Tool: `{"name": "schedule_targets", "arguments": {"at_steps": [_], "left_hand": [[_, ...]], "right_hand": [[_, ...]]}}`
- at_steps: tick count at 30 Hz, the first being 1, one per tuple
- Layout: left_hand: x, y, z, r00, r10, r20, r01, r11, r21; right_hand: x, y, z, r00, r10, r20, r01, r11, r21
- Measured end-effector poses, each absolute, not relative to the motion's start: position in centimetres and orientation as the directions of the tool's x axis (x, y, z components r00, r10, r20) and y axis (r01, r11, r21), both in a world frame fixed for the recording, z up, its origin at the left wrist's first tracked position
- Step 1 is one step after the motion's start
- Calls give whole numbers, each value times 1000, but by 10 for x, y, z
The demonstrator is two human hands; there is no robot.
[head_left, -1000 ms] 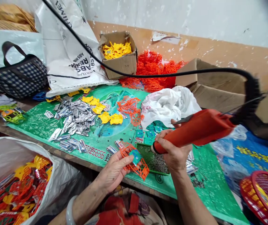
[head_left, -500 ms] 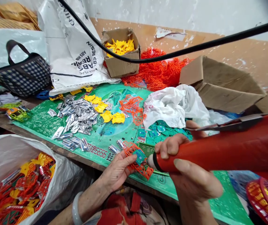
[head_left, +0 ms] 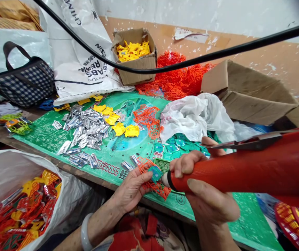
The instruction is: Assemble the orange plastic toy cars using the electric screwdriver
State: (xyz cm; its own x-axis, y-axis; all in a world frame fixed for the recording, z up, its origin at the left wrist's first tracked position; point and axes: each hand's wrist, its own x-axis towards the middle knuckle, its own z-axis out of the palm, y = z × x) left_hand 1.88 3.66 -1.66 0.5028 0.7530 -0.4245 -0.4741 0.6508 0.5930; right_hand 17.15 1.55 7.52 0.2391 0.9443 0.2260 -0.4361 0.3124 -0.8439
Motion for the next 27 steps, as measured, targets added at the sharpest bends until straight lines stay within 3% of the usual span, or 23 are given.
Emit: {"name": "schedule_targets", "arguments": {"at_steps": [27], "left_hand": [[21,37,-10,456,771,-444,-471,633,615]], "right_hand": [[172,17,62,138,928,346,-431,370,-823]]}}
